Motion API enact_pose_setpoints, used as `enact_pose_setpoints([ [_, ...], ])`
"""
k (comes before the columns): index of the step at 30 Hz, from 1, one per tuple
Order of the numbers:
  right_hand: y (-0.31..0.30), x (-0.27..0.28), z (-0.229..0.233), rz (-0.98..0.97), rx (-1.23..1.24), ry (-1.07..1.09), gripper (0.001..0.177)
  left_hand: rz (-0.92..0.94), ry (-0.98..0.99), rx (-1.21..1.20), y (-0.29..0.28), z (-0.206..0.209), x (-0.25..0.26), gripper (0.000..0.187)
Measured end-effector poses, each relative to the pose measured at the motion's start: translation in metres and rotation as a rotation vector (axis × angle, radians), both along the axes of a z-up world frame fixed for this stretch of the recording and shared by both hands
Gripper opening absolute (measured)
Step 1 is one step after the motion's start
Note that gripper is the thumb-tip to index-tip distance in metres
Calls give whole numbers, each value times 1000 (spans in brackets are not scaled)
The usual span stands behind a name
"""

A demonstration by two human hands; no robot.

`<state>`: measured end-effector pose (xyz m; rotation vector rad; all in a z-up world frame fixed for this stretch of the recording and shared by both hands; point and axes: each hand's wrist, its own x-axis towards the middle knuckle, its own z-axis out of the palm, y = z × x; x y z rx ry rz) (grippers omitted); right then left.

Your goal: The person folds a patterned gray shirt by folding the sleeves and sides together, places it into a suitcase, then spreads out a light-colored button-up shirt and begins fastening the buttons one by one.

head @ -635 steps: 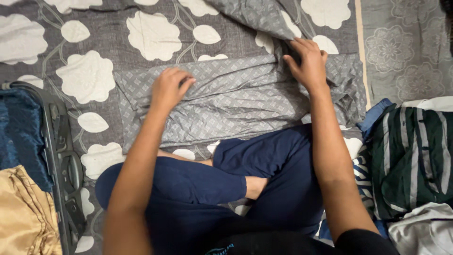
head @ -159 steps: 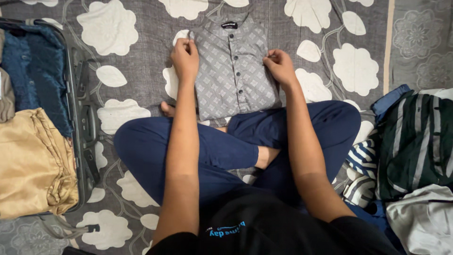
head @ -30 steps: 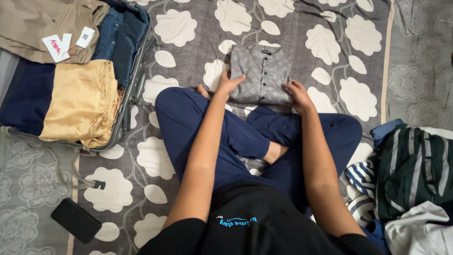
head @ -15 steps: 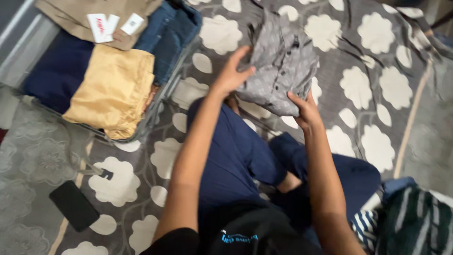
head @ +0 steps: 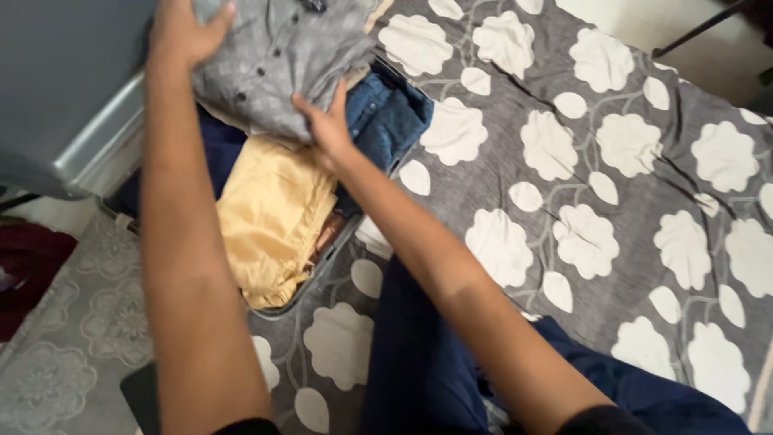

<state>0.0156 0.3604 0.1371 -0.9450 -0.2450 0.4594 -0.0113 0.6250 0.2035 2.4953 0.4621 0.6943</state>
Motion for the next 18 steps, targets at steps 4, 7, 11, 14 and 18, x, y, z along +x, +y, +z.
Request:
enact_pose_setpoints([
  [4,17,-7,-36,20,-101,169,111,138,-69,295,-21,-42,0,58],
  [7,7,-4,-39,38,-55,181,109,138,-89,456,-37,-55,0,41],
  [11,-5,-13,-42,-9,-83,123,105,70,-145,656,-57,-67,-6,30],
  [14,-12,-17,-36,17,-80,189,107,-5,-55,477,-65,-79,-5,33],
  [18,-16,-21,-6,17,-43,76,103,103,-9,416,-57,-82,19,33],
])
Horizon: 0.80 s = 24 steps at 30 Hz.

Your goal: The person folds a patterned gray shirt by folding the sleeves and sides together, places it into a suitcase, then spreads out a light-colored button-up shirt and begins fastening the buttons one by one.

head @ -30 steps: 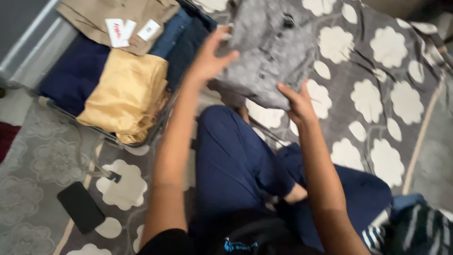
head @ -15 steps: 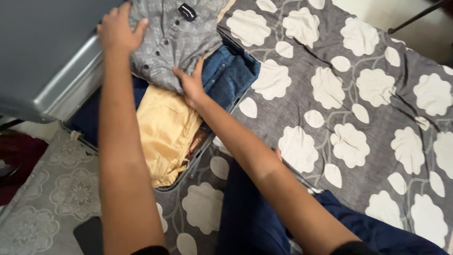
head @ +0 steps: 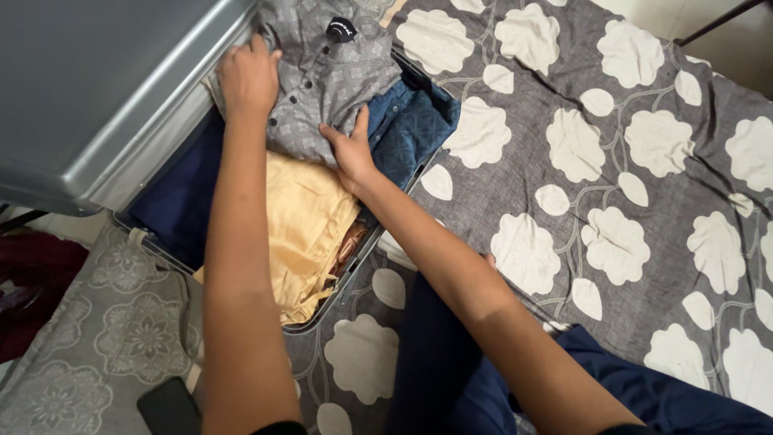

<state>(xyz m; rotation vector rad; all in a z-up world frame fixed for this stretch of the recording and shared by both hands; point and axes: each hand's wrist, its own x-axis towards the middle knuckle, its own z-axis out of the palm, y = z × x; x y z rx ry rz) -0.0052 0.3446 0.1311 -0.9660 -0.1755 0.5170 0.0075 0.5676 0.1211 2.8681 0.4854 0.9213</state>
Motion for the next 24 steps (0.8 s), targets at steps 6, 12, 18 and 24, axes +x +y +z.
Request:
enact_pose_setpoints([
  [6,-13,-8,23,118,-120,206,103,140,-50,75,-7,17,8,35],
  [12,-67,-28,54,-279,-647,-1024,105,106,-168,38,-56,66,-50,52],
  [18,14,79,87,-197,-968,-1601,72,192,-112,-209,-92,55,-104,76],
  [24,48,147,54,154,-893,-1730,80,72,55,-97,-72,37,-116,96],
])
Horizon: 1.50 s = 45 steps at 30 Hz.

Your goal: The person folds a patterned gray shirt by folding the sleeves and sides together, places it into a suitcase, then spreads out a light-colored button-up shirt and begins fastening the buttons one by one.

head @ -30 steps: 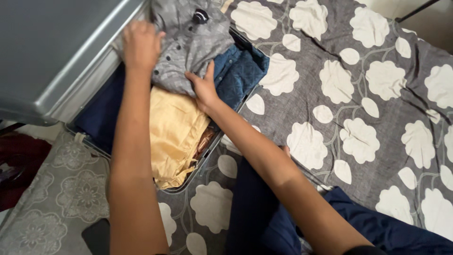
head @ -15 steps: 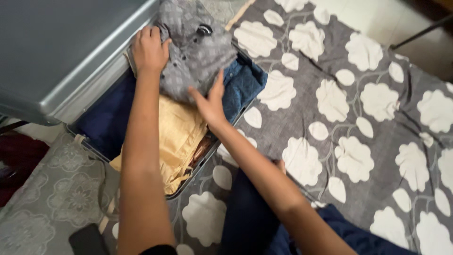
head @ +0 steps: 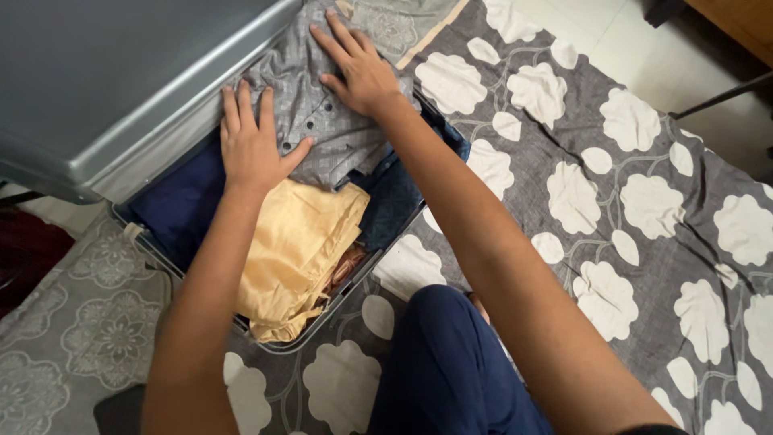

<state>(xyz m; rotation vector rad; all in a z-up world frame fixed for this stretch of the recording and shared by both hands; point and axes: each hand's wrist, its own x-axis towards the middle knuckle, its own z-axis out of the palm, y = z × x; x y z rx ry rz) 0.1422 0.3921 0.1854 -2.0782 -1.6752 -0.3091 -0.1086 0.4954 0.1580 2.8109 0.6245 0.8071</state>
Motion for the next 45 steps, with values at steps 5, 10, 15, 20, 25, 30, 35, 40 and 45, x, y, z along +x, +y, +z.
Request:
enact_pose_setpoints([
  [5,2,-11,0,-221,-189,-50,77,6,14,161,5,-16,5,95],
  [10,12,-16,3,-289,-215,-110,70,-1,8,220,7,-18,8,90],
  [15,14,-13,3,-252,-186,-91,65,-45,-13,134,10,-15,6,78],
  [20,27,-8,11,-295,-302,-41,66,-16,82,109,13,-12,12,78],
  [25,15,10,12,-212,-267,15,64,42,-100,209,-8,-14,6,80],
  [30,-41,-6,39,-40,-18,17,62,129,-226,355,-19,7,-4,78],
  [35,-140,-45,36,-176,108,191,44,57,-258,32,-11,12,-8,55],
  [40,-156,-64,-1,-445,-23,1237,54,-136,-269,145,-11,8,2,51],
  [45,-103,-48,-60,-58,383,1443,50,-159,-238,96,-4,5,7,46],
])
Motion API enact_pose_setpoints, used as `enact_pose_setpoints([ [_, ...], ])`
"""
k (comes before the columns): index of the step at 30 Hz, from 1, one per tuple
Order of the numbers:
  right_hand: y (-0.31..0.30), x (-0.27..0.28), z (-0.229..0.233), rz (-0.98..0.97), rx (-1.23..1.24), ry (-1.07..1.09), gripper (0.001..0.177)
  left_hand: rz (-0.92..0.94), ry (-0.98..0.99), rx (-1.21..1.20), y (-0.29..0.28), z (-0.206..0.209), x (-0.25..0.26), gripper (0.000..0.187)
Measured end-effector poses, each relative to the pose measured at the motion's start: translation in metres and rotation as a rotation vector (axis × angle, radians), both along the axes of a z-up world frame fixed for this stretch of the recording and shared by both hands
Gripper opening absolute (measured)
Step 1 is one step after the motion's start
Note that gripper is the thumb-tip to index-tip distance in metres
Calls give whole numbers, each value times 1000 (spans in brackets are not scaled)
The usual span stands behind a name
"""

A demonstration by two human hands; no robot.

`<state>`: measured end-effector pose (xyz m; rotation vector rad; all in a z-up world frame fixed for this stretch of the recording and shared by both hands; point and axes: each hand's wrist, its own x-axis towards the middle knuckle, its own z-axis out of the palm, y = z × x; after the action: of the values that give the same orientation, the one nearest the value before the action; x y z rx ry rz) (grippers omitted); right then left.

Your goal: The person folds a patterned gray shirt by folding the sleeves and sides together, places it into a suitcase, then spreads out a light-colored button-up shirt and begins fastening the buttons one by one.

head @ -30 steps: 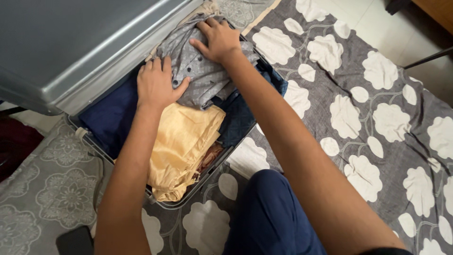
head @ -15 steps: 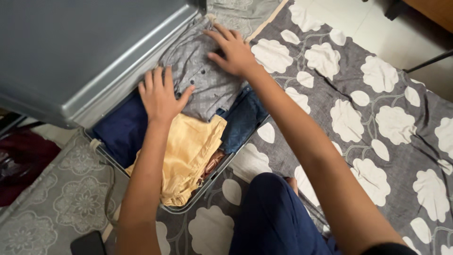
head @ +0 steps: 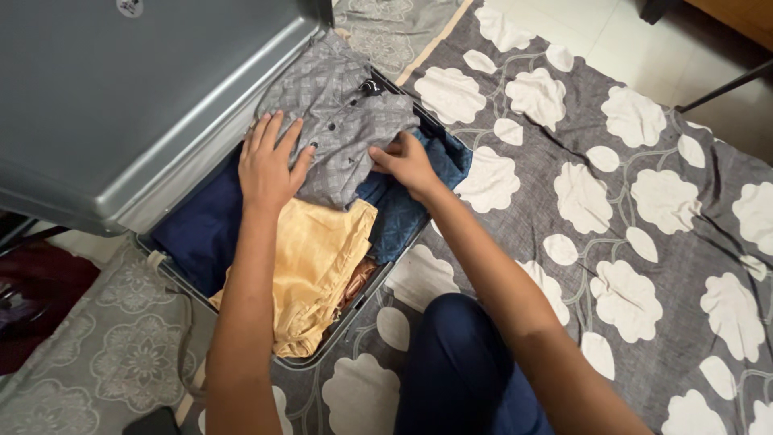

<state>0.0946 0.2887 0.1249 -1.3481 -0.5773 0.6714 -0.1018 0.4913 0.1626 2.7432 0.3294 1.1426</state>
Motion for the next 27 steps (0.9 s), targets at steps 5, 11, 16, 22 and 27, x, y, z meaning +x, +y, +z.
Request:
enact_pose_setpoints([
  [5,39,13,-27,-207,-173,-191,40,-1,-18,-14,8,-12,5,42],
  [11,-31,-17,10,-122,-211,-434,50,-22,38,-21,8,-10,4,48],
  [16,-167,-112,97,-11,-49,-405,30,-151,122,36,-20,24,-13,83],
  [22,-290,-213,251,209,96,-580,34,-195,335,192,-55,9,-3,74],
  [27,-330,-260,334,636,433,-620,54,57,424,365,-37,-23,24,72],
])
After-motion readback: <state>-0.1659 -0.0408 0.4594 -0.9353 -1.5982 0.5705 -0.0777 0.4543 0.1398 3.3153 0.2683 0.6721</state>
